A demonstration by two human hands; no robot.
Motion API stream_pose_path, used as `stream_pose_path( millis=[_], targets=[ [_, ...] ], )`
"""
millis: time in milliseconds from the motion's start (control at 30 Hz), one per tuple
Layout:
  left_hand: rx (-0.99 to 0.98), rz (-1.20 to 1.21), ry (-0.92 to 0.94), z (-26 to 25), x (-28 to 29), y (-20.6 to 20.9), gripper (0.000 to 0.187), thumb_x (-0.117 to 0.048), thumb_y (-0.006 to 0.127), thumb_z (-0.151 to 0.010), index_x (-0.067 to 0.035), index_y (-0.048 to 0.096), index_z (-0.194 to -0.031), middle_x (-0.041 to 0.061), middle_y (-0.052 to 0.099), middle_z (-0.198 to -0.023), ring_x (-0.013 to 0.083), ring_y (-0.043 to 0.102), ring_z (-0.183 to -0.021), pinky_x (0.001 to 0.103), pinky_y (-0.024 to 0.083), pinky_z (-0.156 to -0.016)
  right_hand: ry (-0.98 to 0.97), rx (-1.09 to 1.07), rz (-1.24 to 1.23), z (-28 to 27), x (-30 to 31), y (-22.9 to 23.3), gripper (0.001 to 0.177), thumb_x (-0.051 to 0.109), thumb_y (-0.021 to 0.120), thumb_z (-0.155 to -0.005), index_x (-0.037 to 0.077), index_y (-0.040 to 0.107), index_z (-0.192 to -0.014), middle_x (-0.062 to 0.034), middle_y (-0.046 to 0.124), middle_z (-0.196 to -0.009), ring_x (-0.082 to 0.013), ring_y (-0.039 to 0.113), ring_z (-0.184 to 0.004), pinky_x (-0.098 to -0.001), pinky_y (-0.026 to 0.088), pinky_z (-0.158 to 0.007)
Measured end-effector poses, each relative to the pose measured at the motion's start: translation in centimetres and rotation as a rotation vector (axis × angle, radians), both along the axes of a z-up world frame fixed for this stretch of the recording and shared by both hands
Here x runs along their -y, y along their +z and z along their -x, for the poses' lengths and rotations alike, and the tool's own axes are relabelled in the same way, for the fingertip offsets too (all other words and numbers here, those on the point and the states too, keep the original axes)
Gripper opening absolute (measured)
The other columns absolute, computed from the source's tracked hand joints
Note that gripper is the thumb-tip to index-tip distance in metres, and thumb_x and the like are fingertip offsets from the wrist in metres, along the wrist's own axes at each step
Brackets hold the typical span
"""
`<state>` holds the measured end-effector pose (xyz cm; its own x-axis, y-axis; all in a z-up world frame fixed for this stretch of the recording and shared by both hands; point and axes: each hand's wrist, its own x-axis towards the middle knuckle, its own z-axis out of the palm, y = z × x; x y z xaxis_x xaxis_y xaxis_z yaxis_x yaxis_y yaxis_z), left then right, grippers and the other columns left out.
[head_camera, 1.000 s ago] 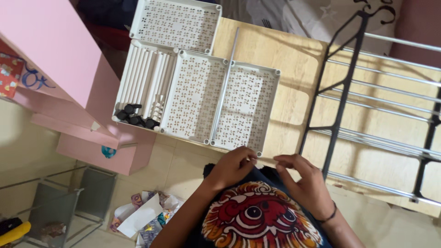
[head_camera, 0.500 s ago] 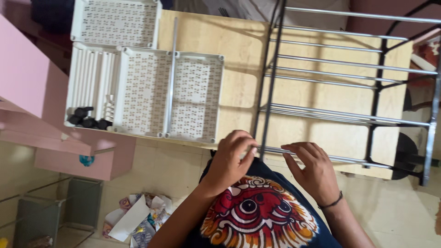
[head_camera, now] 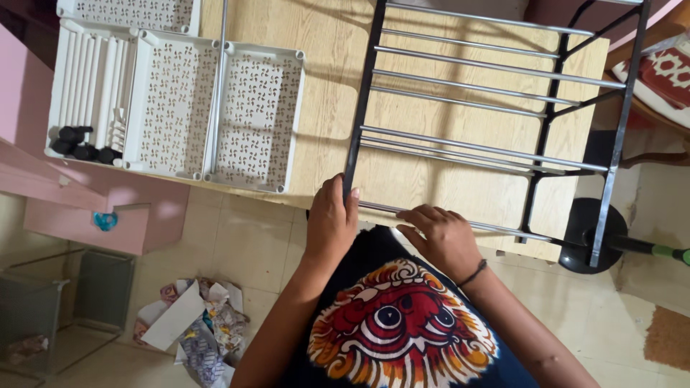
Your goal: The person assembles a dish rack by attaching black plastic feet to white perforated trays and inserting metal rods into the frame. They handle multiple trays and rods, arranging them on a wooden table before placing the assembled rack upright.
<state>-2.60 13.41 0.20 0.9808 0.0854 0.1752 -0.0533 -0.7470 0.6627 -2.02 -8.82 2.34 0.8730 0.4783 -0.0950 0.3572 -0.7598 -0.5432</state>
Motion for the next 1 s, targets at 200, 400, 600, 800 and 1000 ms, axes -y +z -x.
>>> stream_pose_path(
  millis=[200,400,600,800,1000],
  targets=[
    [-0.114,0.086,0.066,0.0,0.4,-0.3,0.02,-0.021,0.055,-0.105,-0.002,0.059,-0.11,0.021,0.073,-0.093,0.0397,0.073,-0.081,0.045,0.058,-0.066,0.079,0.152,0.065,-0.2,0.6,-2.8,0.031,0.034,0.067,-0.093,0.017,0.074,-0.118,-0.0036,0.072,-0.11,-0.0236,0.067,-0.101,-0.0414,0.055,-0.086],
    [-0.37,0.093,0.105,-0.2,0.1,-0.3,0.022,-0.026,0.056,-0.106,-0.005,0.062,-0.106,0.018,0.074,-0.083,0.0334,0.074,-0.071,0.042,0.057,-0.061,0.096,0.181,-0.019,-0.7,0.1,-5.3,0.027,0.031,0.065,-0.099,0.013,0.073,-0.117,-0.0067,0.073,-0.102,-0.0235,0.071,-0.092,-0.0384,0.059,-0.077],
    [-0.046,0.542,-0.109,0.9,-0.6,-2.5,0.027,-0.026,0.068,-0.099,-0.002,0.062,-0.107,0.019,0.07,-0.115,0.0267,0.074,-0.1,0.037,0.062,-0.083,0.033,0.145,-0.039,-0.8,-0.3,-5.4,0.021,0.028,0.065,-0.098,0.015,0.076,-0.11,-0.0045,0.072,-0.09,-0.0229,0.072,-0.081,-0.0351,0.059,-0.066],
    [-0.024,0.449,-0.024,2.2,-0.6,-5.5,0.019,-0.02,0.061,-0.106,-0.003,0.063,-0.114,0.017,0.07,-0.122,0.0288,0.073,-0.11,0.039,0.059,-0.09,0.019,0.085,-0.015,-0.8,-0.4,-5.1,0.021,0.027,0.064,-0.098,0.014,0.076,-0.11,-0.0056,0.071,-0.089,-0.0242,0.072,-0.081,-0.0372,0.058,-0.062],
    [-0.044,0.309,0.092,2.8,-0.1,-7.3,0.018,-0.017,0.061,-0.103,-0.003,0.063,-0.115,0.016,0.072,-0.113,0.0335,0.073,-0.103,0.04,0.058,-0.083,0.004,0.107,-0.085,-0.8,-0.4,-5.1,0.023,0.031,0.064,-0.097,0.015,0.075,-0.11,-0.005,0.072,-0.091,-0.0248,0.072,-0.078,-0.0378,0.058,-0.063]
  ],
)
